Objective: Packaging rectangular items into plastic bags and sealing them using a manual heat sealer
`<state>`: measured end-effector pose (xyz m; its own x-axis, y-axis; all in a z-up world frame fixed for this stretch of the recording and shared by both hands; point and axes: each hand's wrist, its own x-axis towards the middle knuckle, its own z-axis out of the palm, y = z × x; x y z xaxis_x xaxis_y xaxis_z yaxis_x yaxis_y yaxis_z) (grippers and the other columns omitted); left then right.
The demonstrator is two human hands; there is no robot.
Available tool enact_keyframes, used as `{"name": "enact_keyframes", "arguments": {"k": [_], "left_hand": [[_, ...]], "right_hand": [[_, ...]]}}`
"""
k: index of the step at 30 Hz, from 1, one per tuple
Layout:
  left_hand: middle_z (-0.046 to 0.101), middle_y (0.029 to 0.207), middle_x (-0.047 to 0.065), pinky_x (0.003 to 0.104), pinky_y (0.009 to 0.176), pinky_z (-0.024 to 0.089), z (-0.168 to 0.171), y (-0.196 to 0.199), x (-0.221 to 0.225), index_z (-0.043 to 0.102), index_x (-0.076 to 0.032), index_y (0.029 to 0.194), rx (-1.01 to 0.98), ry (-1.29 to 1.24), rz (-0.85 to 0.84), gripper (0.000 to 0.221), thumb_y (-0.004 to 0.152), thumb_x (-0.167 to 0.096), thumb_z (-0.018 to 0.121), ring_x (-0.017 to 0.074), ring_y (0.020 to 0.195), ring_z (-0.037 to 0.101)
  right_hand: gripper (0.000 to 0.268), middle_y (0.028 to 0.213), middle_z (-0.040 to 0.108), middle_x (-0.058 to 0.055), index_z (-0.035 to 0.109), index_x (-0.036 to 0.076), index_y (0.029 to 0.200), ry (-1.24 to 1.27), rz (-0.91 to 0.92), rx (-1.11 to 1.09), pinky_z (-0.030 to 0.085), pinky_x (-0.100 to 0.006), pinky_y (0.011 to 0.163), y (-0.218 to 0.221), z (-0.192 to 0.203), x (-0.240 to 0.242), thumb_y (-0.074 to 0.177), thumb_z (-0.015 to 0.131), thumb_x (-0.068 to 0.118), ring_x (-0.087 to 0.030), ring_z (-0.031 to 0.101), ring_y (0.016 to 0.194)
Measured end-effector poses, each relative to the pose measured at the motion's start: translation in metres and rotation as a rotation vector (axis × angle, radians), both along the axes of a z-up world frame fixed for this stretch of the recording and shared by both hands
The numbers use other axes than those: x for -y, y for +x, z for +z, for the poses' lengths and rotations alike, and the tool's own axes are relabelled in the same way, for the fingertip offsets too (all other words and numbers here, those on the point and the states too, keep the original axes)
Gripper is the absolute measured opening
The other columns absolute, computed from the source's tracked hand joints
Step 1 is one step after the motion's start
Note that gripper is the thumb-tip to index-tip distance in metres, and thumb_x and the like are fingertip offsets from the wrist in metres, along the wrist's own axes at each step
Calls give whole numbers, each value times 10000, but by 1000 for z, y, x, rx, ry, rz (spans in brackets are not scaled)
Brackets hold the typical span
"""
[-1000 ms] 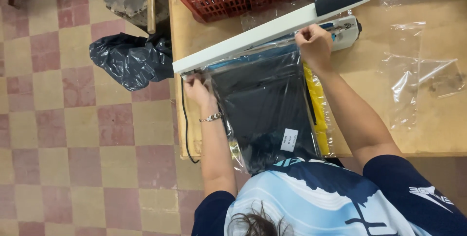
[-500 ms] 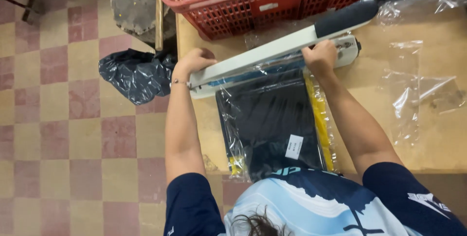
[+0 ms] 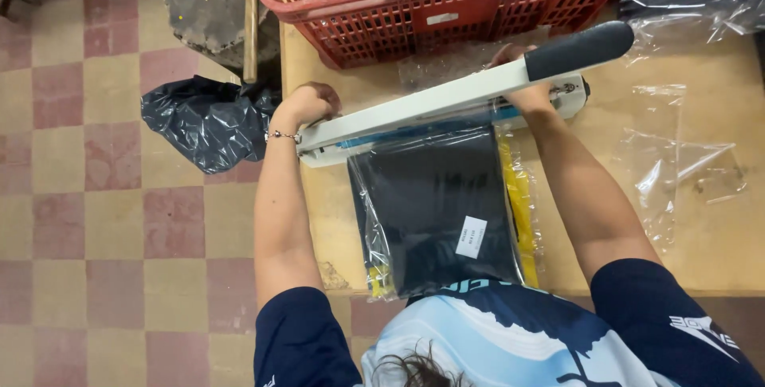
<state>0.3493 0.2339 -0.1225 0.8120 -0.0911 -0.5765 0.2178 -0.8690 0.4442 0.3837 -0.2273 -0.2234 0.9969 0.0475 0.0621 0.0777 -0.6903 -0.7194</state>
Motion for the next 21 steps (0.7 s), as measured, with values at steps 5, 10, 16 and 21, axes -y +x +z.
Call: {"name": "enact_keyframes", "arguments": {"k": [5,10,16,21], "left_hand": [[772,865,62,422,886,559,-20,5,-4,785,-211,968,18,10,40,280,702,-251,708,281,994,730],[670,704,18,310,681,497,23,-14,10,636,-116,697,62,-204,119,144,747,-31,532,164,682,617],[674,690,51,358,646,463,13,-17,10,604,-97,706,116,-134,113,190,864,-192,562,199,644,599],[664,686,59,373,630,459,17,-15,11,621,-104,717,107,-120,107,203,886,-185,540,215,621,568]], "right_hand": [[89,792,730,-58,769,190,931,-130,137,3,514,-321,771,30,-23,0,972,737,262,-304,709,818],[61,999,710,-51,658,99,1059,526,362,-193,567,-245,745,-3,76,-1,1062,602,75,-147,687,877],[251,1201,684,-75,633,67,1249,313,487,-240,503,-238,903,10,256,59,1189,391,100,-111,585,946],[391,1210,732,-21,714,192,1240,-717,570,-325,534,-439,858,-45,363,-55,1014,518,444,-250,664,1095]]}}
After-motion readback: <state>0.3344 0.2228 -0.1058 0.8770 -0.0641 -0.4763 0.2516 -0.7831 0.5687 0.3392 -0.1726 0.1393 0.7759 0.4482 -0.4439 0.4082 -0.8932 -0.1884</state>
